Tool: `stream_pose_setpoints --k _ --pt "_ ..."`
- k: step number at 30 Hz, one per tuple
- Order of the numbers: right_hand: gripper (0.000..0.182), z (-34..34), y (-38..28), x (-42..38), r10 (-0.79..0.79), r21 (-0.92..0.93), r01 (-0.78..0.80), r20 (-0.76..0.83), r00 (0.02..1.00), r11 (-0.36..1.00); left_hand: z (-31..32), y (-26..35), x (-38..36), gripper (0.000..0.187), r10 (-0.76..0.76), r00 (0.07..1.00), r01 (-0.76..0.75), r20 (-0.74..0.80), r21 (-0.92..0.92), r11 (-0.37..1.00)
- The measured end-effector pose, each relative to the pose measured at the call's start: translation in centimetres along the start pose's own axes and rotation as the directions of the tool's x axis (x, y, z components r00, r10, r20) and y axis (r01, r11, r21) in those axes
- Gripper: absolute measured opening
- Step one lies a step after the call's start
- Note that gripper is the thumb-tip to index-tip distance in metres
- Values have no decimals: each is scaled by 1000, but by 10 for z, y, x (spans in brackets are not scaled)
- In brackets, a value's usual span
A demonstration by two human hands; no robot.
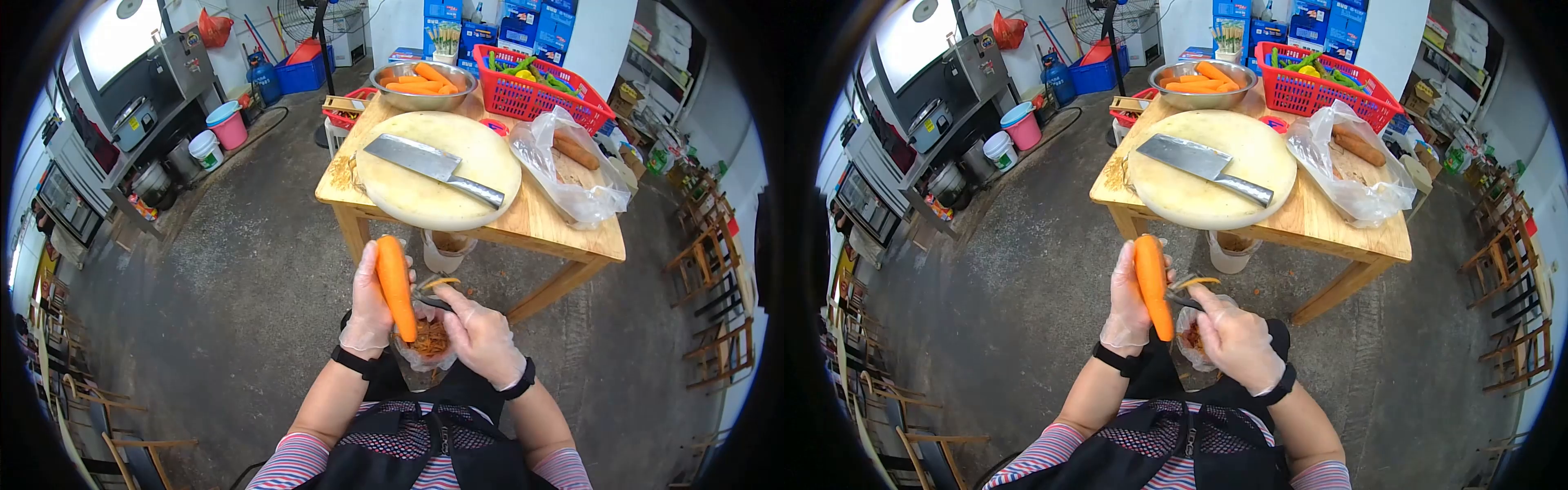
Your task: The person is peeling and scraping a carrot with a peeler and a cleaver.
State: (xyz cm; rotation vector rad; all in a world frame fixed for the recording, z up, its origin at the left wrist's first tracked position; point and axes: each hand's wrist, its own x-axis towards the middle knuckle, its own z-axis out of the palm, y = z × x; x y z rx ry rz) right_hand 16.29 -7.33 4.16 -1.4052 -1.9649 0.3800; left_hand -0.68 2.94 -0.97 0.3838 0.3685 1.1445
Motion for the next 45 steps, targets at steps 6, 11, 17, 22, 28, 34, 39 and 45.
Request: stream_pose_setpoints --k 6,11,17,22,28,34,39,45 --pt "41 10 -23 6 -129 -294 118 -16 992 948 6 -7 1 42 188 970 -155 -155 208 966" --pt "35 -15 -35 -6 46 -423 59 234 971 904 0 1 -1 42 215 964 -178 -158 220 959" --pt "37 -8 4 -7 102 -65 -94 140 985 993 -1 7 -2 52 89 984 -74 -152 102 992" --pt "41 3 7 14 49 207 -32 -79 996 978 12 -1 -17 56 -39 998 35 41 88 995" --pt "42 2 -10 30 99 262 -85 -40 994 961 12 -9 -25 52 -17 993 -1 114 154 988" --pt "42 13 -12 24 96 207 -76 -87 992 975 20 -12 -26 56 120 983 -158 140 312 937" --pt "39 20 -8 13 112 171 -92 -110 988 981 20 -22 -25 57 139 979 -182 149 331 926" --pt "36 38 -3 -13 5 36 -2 -88 996 999 9 -3 -2 53 227 973 -227 38 314 922"
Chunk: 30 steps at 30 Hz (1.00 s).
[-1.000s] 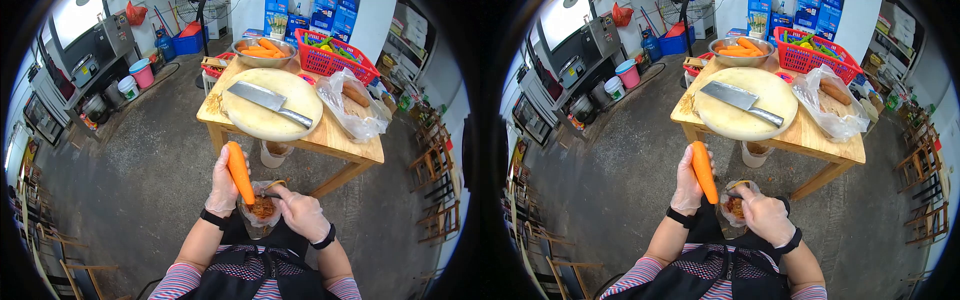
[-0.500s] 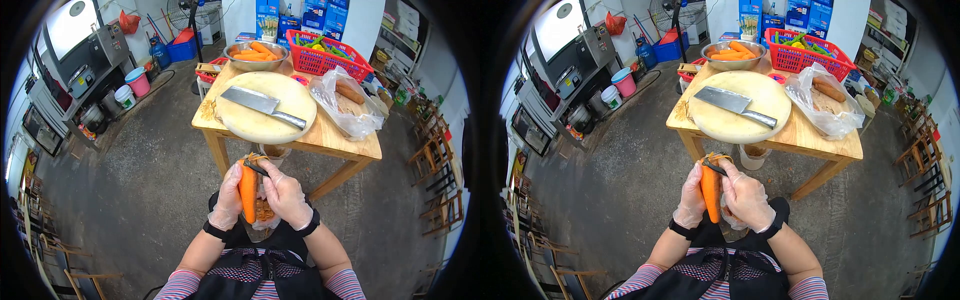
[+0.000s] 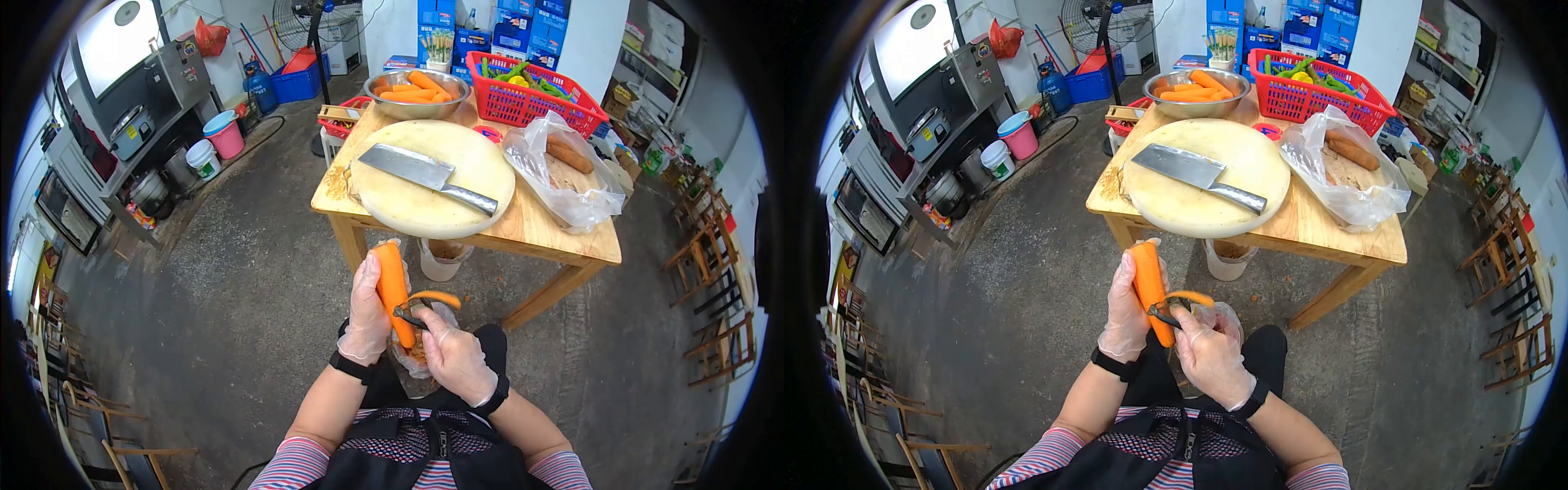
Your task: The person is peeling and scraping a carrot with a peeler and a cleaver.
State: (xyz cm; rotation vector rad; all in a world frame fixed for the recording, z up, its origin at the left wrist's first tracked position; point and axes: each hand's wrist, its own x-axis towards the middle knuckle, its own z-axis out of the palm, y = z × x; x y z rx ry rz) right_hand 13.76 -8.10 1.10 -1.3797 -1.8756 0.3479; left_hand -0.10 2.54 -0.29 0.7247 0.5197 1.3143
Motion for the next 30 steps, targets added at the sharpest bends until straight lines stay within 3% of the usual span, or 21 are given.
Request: stream_pose_setpoints --k 4,6,11,13,16,18,20,21,24,28,29,30 --pt "36 -8 -1 -5 71 -19 -70 85 994 997 0 1 11 54 -3 1000 2 -14 -85 996" --pt "36 -12 1 -8 15 -96 -5 106 994 995 -7 1 22 56 10 1000 -16 -26 -228 974" --pt "34 -14 10 -18 97 -124 -74 186 978 990 -21 6 40 55 73 997 -81 -37 -310 947" --pt "35 -16 13 -20 117 -136 -88 219 969 987 -26 12 45 54 36 997 -63 -66 -466 883" --pt "35 -21 14 -18 167 -38 -162 222 961 986 -24 19 39 53 2 1000 6 16 -452 892" --pt "36 -23 17 -8 134 170 -156 136 982 973 -23 20 32 53 -31 997 61 77 -429 901" --pt "36 -26 10 5 89 191 -101 66 994 976 -20 15 24 53 -123 962 218 244 -414 884" --pt "36 -28 4 12 46 207 -45 -1 999 977 -14 13 19 53 -123 961 219 247 -412 884" --pt "38 -37 -14 38 44 202 -42 -7 999 978 1 7 3 52 -200 976 216 90 -253 943" --pt "42 -32 -11 57 22 100 -19 -30 999 995 5 2 -5 46 -166 963 209 212 -202 957" --pt "43 -30 -10 59 36 24 -35 -22 999 999 10 2 -7 46 -165 963 208 213 -200 957" --pt "43 -29 -11 59 34 24 -33 -23 999 999 16 3 -10 46 -165 979 185 116 -189 964"
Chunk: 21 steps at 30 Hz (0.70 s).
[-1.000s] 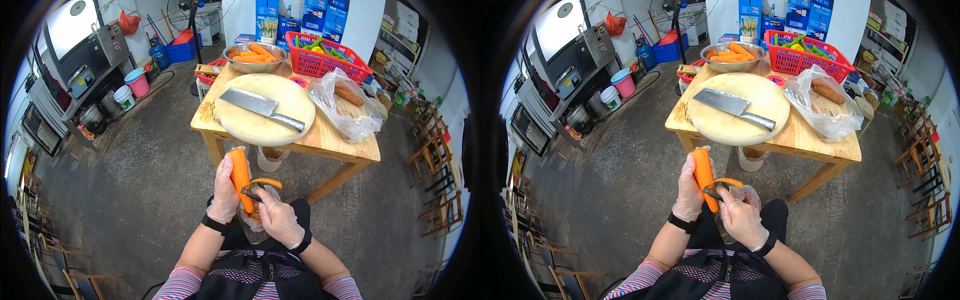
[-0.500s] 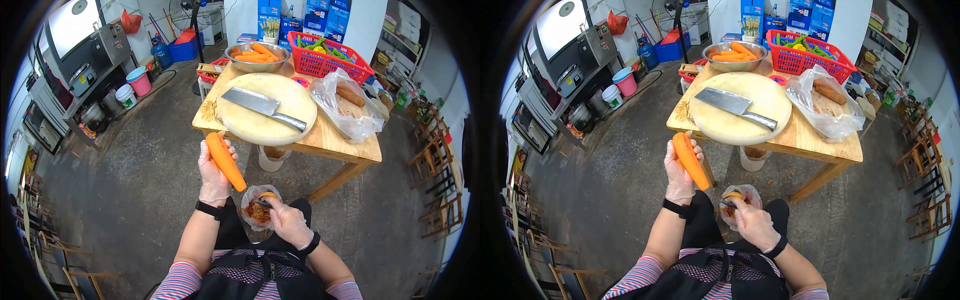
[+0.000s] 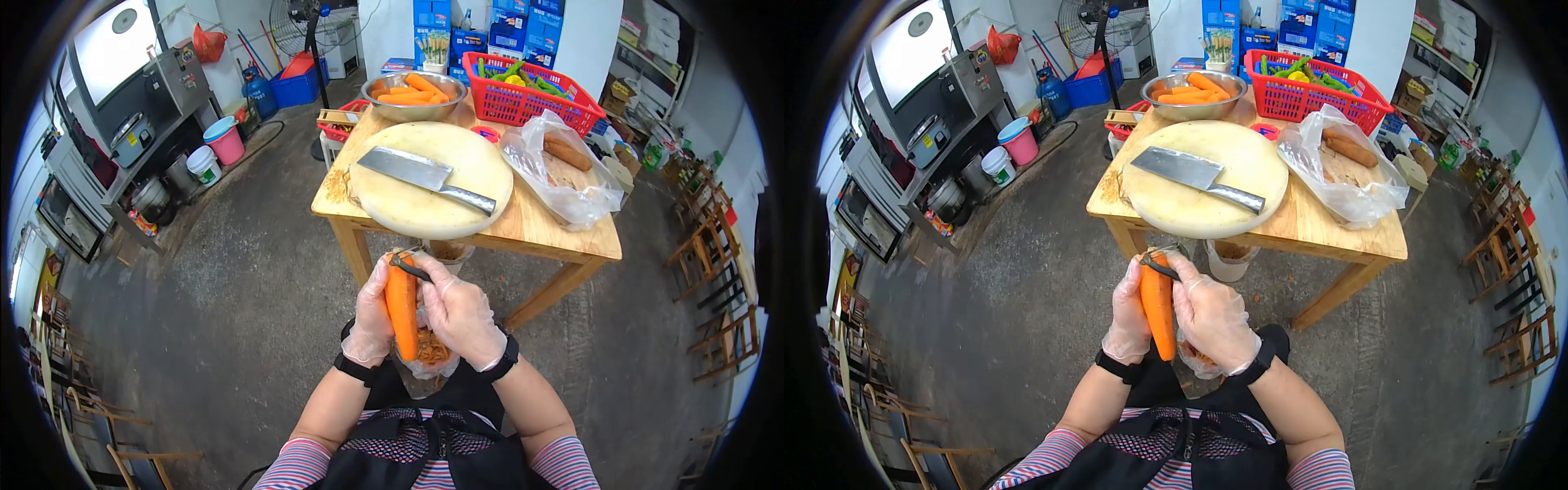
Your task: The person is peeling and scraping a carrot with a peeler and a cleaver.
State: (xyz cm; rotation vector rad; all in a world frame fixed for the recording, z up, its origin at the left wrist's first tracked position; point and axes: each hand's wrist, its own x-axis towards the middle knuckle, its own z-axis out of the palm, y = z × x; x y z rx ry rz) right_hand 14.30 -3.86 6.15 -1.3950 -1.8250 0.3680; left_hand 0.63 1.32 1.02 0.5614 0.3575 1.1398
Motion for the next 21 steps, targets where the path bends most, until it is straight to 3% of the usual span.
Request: stream_pose_setpoints --k 1,4,8,12,14,17,19,21 --pt "43 2 -1 -2 0 -13 0 -2 1000 1000 5 0 -1 46 23 995 -22 -97 15 1000" --pt "43 8 -1 -12 -11 -28 12 14 1000 1000 9 3 -2 46 67 982 -59 -177 49 997" --pt "42 17 7 -36 -93 -66 96 48 995 993 -13 12 9 47 186 982 -182 -21 145 973" --pt "37 6 0 -51 -68 -163 92 150 986 982 -14 19 12 52 171 984 -165 -41 134 977" --pt "36 5 4 -60 -42 -187 77 184 982 979 -25 18 22 52 190 977 -190 -92 4 982" --pt "33 6 15 -72 -28 -141 55 181 983 989 -41 18 33 51 218 966 -226 -139 -39 973" --pt "33 1 18 -74 43 -219 19 277 960 975 -45 21 37 51 201 961 -225 -192 -115 967" --pt "34 6 31 -79 26 -186 20 242 970 982 -51 23 39 51 176 954 -224 -241 -187 957"
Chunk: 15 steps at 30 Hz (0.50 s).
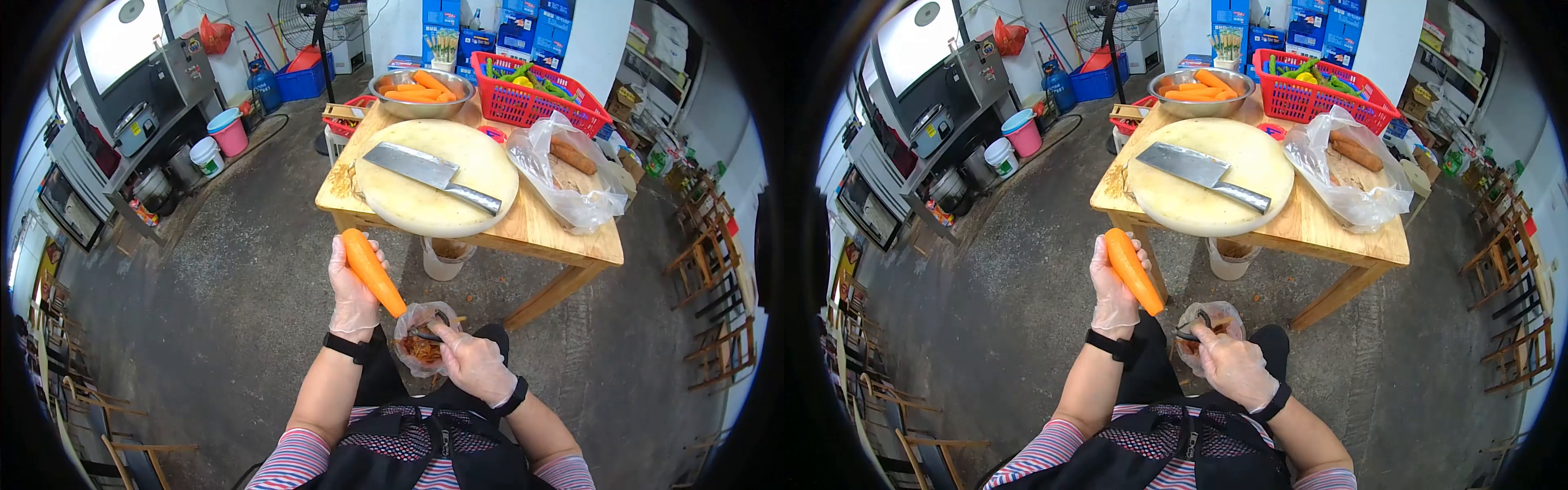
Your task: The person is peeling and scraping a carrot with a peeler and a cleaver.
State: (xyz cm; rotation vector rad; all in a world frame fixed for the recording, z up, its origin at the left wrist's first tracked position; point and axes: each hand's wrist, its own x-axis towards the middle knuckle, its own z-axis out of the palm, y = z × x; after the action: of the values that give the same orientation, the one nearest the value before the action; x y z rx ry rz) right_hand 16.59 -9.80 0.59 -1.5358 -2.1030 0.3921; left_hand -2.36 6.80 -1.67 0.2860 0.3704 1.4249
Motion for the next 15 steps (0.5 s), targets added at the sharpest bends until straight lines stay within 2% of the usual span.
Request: stream_pose_setpoints --k 3,5,6,8,10,12,15 --pt "34 4 9 5 -5 88 12 -84 996 996 -2 0 -1 53 -33 999 33 -16 12 999" --pt "33 1 7 9 20 185 9 -149 989 983 5 -2 -9 45 -216 963 189 -162 -165 968" --pt "33 0 4 11 20 188 8 -147 989 982 3 -3 -8 45 -216 963 189 -164 -164 968" --pt "35 0 0 15 -92 207 159 -299 950 965 -2 -6 -4 34 -337 868 269 -365 -223 937" --pt "36 1 -2 18 -139 215 214 -318 938 953 -2 -7 -8 37 -352 860 275 -370 -247 929" --pt "37 -1 -5 20 -185 220 268 -337 923 938 -6 -8 -7 35 -421 814 311 -399 -313 898" --pt "41 -8 -14 21 -241 129 287 -289 927 949 -7 -12 -10 32 -358 808 274 -468 -239 932"
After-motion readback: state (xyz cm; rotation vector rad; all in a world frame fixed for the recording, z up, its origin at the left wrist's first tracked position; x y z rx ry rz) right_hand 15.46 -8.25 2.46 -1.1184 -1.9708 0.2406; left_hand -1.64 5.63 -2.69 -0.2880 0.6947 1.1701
